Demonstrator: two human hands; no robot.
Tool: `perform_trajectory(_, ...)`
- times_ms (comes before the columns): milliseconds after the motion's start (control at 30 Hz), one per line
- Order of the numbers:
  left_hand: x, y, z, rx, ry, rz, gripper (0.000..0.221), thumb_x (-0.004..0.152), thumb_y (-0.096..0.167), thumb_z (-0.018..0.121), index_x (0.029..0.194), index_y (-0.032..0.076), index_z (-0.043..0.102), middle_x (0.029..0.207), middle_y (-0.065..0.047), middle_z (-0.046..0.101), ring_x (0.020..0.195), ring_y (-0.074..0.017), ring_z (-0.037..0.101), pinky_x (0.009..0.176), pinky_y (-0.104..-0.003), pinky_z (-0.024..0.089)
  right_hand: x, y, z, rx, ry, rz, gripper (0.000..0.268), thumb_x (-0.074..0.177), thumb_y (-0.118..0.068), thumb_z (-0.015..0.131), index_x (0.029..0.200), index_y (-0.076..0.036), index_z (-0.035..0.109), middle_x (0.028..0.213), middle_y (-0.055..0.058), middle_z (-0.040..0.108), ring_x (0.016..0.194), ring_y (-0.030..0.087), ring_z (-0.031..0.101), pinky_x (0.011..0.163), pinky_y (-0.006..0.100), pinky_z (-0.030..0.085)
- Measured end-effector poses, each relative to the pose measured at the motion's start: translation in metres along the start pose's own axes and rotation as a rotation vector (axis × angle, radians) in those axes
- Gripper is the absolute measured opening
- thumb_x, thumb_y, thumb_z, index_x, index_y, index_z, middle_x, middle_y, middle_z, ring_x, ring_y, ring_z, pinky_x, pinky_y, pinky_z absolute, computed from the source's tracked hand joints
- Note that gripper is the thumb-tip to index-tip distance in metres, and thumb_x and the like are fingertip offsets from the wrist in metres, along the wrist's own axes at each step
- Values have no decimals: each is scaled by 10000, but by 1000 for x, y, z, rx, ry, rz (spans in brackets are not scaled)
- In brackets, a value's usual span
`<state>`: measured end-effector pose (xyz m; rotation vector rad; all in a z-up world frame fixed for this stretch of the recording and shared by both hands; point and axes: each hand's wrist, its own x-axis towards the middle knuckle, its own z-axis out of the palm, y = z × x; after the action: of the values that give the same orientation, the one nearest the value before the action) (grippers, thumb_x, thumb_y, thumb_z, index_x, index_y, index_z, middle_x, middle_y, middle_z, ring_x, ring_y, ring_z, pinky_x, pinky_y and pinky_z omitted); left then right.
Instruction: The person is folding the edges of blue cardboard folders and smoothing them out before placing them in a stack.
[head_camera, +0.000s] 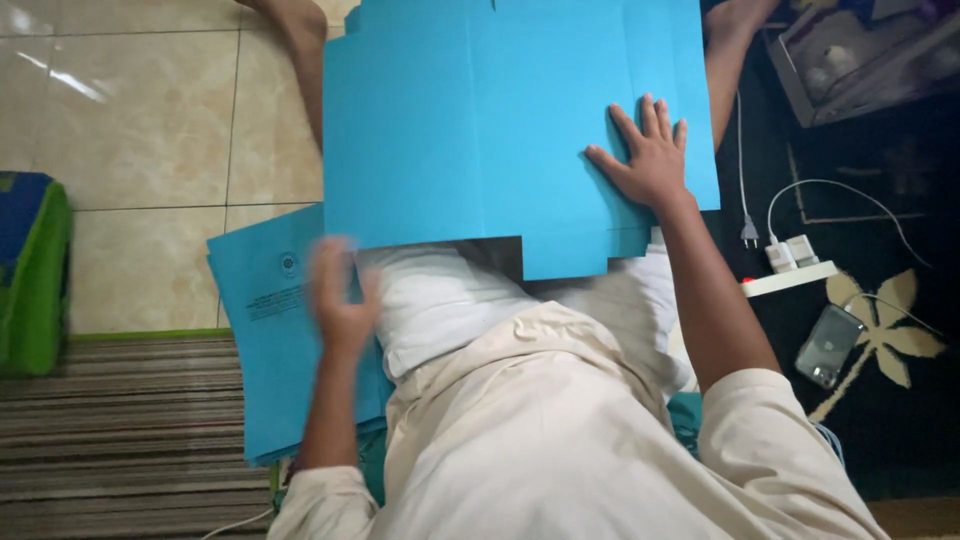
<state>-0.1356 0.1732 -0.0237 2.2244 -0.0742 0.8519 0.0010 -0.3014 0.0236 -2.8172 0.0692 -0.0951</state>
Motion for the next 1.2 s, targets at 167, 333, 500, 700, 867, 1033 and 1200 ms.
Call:
perform_trajectory(167, 11, 101, 93, -220, -599, 654, 550, 964, 352, 803, 1416, 97, 617, 1523, -192, 531, 1451, -411, 478, 1145, -676, 397, 15, -19, -13, -47, -174, 13, 883, 933, -803, 289, 1668, -317, 223, 1732, 195, 49, 1590, 394, -8, 1178, 722, -63)
perform_trajectory(333, 28, 95, 173, -24, -680, 732, 684, 858, 473, 845, 1432, 179, 616, 1546, -126, 526, 1465, -351, 446, 1174, -597, 347, 40, -15, -9, -54, -160, -21, 889, 931, -806, 295, 1666, -309, 247, 1730, 186, 64, 1587, 399, 11, 1151, 767, -49)
perform_trajectory(500, 51, 95, 182, -137, -860, 617, 498, 915, 452, 780, 1333, 191, 708, 1497, -120, 584, 1456, -342, 456, 1144, -590, 347, 50, -12, -6, -25, -146, -44, 903, 924, -821, 285, 1667, -308, 257, 1730, 186, 60, 1585, 401, -1, 1151, 765, -59)
perform_trajectory(700, 87, 119, 181, -341, -857, 372, 230, 1036, 240, 609, 1126, 120, 783, 1150, -23, 789, 1219, -272, 685, 904, -386, 528, 51, -9, -1, -25, -117, -29, 883, 927, -806, 339, 1662, -321, 272, 1728, 188, 78, 1584, 375, 6, 1156, 755, -43)
perform_trajectory(867, 104, 106, 219, -98, -546, 338, 360, 910, 172, 756, 1268, 166, 713, 1307, -77, 700, 1163, -324, 639, 942, -477, 526, 51, -12, -5, -16, -130, -23, 888, 923, -810, 337, 1662, -322, 267, 1728, 191, 66, 1586, 376, -5, 1164, 745, -47)
perform_trajectory(1033, 89, 108, 237, 158, -514, 429, 536, 955, 204, 704, 1470, 262, 569, 1549, -116, 501, 1461, -387, 412, 1116, -606, 384, 52, -12, -6, -10, -149, -12, 884, 922, -808, 321, 1661, -326, 264, 1734, 168, 58, 1592, 353, -13, 1172, 732, -58)
perform_trajectory(1200, 75, 131, 252, 380, -522, 525, 645, 991, 485, 686, 1560, 285, 457, 1623, -77, 415, 1523, -356, 309, 1151, -722, 291, 55, -8, -1, -27, -131, -27, 885, 923, -813, 331, 1661, -328, 268, 1733, 166, 77, 1589, 372, 11, 1168, 744, -27)
